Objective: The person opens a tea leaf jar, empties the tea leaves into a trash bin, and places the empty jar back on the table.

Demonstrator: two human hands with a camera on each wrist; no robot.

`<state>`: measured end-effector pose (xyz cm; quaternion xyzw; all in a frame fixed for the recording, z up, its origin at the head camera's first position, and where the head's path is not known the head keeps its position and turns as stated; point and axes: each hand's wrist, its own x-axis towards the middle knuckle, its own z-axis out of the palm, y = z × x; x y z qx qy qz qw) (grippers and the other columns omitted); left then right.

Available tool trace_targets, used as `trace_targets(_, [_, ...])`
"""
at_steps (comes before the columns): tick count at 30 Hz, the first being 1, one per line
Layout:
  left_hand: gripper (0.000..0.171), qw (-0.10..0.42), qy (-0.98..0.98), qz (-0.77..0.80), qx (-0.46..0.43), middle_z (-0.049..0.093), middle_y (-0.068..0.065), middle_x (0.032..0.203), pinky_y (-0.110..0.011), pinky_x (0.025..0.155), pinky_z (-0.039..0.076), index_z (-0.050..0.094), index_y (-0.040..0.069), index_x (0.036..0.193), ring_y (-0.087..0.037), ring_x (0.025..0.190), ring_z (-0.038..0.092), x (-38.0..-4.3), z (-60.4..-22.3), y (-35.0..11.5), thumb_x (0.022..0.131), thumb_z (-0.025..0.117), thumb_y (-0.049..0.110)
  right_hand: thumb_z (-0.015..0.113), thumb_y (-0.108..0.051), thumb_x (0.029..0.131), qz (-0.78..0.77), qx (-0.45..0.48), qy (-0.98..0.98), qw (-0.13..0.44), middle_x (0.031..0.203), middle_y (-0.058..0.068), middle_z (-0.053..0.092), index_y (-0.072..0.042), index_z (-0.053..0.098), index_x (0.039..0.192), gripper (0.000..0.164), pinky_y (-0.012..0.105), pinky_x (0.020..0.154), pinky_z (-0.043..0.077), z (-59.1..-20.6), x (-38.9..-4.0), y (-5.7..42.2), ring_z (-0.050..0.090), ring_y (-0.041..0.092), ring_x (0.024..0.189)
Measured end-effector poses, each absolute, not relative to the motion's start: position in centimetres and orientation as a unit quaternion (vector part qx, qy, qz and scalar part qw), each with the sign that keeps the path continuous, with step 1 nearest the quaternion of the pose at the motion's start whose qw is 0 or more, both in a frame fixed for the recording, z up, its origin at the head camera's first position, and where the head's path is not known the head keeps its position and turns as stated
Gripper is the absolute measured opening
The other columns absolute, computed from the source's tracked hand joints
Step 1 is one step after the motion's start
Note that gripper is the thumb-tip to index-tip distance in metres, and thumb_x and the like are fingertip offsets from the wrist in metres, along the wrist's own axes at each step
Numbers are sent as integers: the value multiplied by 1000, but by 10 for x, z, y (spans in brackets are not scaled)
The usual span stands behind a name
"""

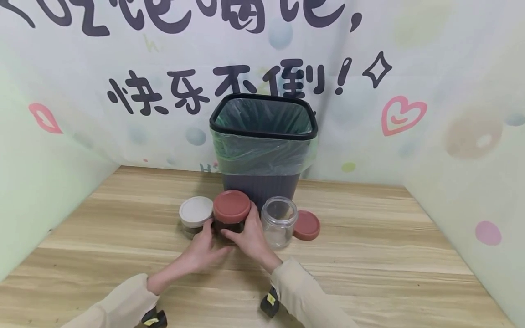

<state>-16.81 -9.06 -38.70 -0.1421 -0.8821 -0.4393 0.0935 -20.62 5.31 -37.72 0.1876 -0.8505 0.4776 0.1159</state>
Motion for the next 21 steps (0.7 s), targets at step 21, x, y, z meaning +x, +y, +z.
trace_targets(21, [92,69,-871,-467,-137,39,-30,126,-51,94,34,19,-9,131,-41,117,39,-159,-374,-93,66,78,18,64,-7,79,490,230,-837,80,127,22,38,4,25,132,66,41,83,47,-382,-161,73,43,33,114])
